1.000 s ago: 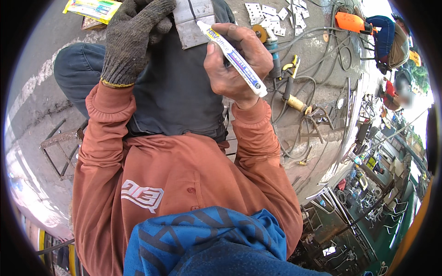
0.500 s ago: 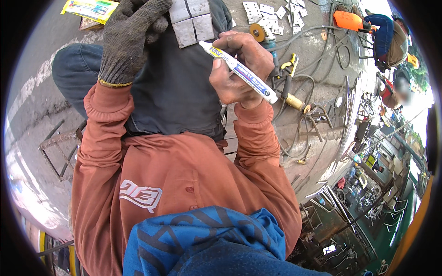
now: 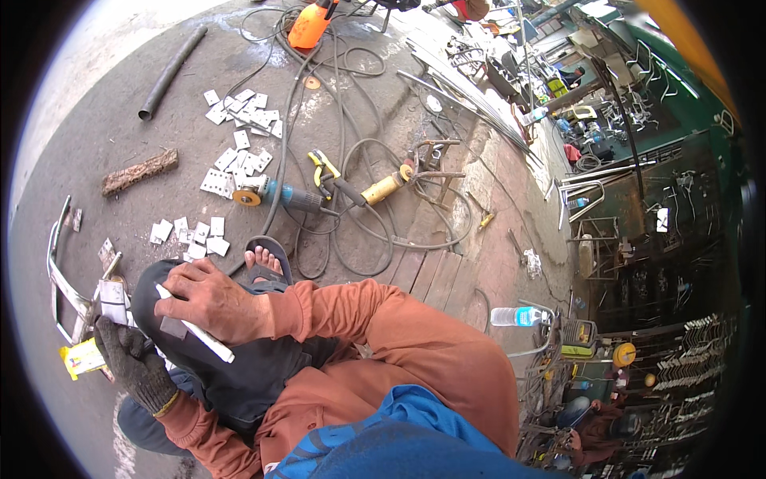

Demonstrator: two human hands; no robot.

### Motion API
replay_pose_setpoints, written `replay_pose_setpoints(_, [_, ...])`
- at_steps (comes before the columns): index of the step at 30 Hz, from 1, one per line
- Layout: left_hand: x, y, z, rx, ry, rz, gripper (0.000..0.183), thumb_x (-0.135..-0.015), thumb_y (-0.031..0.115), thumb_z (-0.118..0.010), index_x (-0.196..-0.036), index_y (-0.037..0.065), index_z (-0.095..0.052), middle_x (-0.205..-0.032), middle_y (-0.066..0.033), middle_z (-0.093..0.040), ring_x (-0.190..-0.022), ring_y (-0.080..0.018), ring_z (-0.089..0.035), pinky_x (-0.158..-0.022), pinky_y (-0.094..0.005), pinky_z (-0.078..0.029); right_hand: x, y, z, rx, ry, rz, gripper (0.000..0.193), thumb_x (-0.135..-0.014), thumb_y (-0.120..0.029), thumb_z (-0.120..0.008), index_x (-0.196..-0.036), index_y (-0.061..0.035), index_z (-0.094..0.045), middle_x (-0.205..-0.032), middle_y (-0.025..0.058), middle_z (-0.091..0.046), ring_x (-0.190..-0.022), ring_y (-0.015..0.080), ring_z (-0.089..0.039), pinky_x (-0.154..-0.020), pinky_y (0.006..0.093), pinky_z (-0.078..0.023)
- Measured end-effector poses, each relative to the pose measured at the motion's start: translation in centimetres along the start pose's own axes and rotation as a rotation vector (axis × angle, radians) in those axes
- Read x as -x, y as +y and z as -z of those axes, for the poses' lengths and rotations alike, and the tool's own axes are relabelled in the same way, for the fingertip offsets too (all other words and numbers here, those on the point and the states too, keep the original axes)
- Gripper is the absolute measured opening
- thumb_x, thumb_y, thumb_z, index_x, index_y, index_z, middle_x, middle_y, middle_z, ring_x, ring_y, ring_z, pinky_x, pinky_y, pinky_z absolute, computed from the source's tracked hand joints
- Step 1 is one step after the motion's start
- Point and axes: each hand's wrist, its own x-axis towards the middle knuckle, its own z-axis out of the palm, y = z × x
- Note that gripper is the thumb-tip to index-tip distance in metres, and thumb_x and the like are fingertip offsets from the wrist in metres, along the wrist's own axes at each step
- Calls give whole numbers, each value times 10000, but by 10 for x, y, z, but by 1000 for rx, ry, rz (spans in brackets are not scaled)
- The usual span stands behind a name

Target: The person sits on the floor and repeatedly picks up small rectangular metal pieces, marks them with a white marker, and places them back down. The person handles the pieces one at a time and continues the marking process throughout the clip.

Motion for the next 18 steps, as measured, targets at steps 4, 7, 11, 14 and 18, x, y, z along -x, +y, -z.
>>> replay_pose_setpoints(4, [-28,11,1,-70,-43,-123,541,-920,-81,-620,-1444,-2,-513,-956,0,-525,-704,-62,-411,-558,-192,-341,8,29,11,-539,-25,-168,232,-852,-9,-665,-1072,-40,-599,-973,149,-624,-887,320,-655,-779,394,-515])
replay_pose_setpoints(7, [-35,7,-7,78,-35,-68,261,-994,152,-685,-1233,68,-623,-712,58,-442,-594,-27,-366,-495,-185,-289,15,94,9,-441,162,-432,231,-898,-70,-646,-1112,-20,-575,-836,90,-619,-737,153,-599,-673,317,-491])
replay_pose_setpoints(11, [-32,-12,-30,29,25,-68,184,-999,156,-683,-1156,83,-620,-683,61,-408,-518,-23,-315,-433,-199,-228,41,200,-47,9,147,-586,242,-822,-59,-687,-1050,-37,-611,-915,171,-661,-832,351,-661,-753,414,-516])
replay_pose_setpoints(14, [-30,-14,-37,19,56,-93,189,-983,158,-708,-1138,79,-634,-638,73,-404,-506,-16,-301,-425,-208,-219,75,240,-117,-36,-211,-852,367,-675,-117,-789,-1017,-42,-677,-1002,224,-696,-993,395,-678,-863,450,-545])
replay_pose_setpoints(18, [-32,-8,-39,-15,8,-104,153,-999,162,-688,-1112,84,-619,-631,66,-402,-497,-19,-304,-420,-209,-227,90,237,-195,-674,-248,-712,244,-823,-150,-732,-1033,-42,-666,-1032,188,-700,-1018,334,-665,-906,398,-519])
